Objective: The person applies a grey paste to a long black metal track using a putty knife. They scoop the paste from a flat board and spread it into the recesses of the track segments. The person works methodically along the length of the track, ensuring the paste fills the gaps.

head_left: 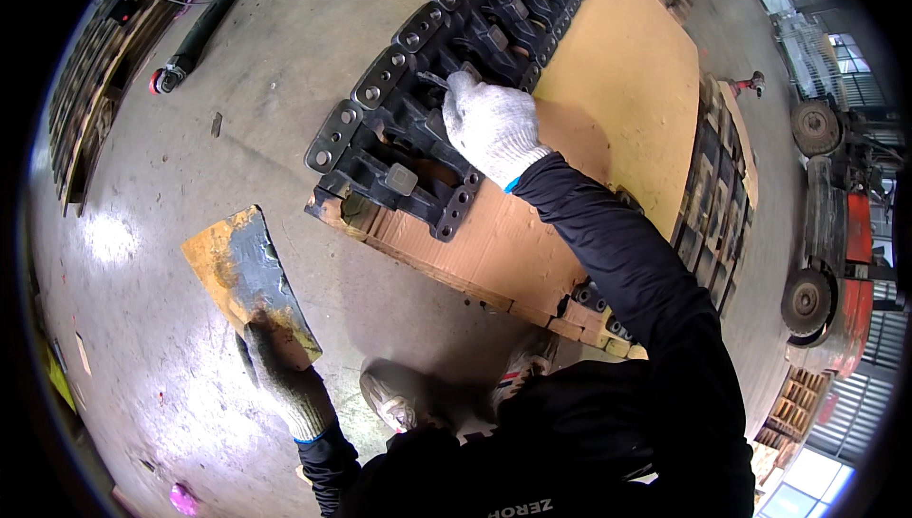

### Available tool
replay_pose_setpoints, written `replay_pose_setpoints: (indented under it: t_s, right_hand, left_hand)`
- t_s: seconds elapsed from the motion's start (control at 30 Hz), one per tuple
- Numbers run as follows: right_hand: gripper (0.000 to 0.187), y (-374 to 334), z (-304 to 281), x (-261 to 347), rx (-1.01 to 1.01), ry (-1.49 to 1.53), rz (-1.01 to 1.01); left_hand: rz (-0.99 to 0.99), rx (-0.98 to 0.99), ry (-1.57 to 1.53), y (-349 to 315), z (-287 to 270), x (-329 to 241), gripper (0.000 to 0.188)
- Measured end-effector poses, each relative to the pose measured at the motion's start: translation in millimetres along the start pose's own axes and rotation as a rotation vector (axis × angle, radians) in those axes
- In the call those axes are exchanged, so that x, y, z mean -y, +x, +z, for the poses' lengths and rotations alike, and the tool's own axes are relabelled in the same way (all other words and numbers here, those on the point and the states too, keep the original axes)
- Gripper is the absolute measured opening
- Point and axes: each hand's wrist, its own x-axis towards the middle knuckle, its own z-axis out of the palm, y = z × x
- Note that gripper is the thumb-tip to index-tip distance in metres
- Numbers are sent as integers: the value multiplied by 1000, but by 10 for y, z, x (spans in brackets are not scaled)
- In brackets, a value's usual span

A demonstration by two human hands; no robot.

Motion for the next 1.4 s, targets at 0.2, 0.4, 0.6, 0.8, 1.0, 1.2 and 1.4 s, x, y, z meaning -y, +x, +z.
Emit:
replay_pose_setpoints:
  t_s: [0.2,0.4,0.6,0.8,1.0,1.2,1.4]
  right_hand:
    - [17,-62,-12,-25,-78,50,-11]
    - [17,12,-1,-18,-79,103,-50]
    - [18,76,30,18,-44,75,-25]
    - [17,64,-30,16,-38,75,-36]
    - [17,61,-49,32,-46,67,-27]
    - [17,101,-43,50,-60,80,-40]
    - [18,157,0,63,-67,58,-36]
  left_hand:
    - [-268,-36,-338,31,16,62,65]
    - [-18,-5,-30,7,27,16,61]
    - [-298,-16,-442,60,35,43,48]
    - [-89,-24,-126,39,60,-129,40]
    - [-328,-41,-402,88,21,-179,40]
    - [-182,1,-191,30,0,-62,41]
    - [-80,1,-81,-12,2,-3,61]
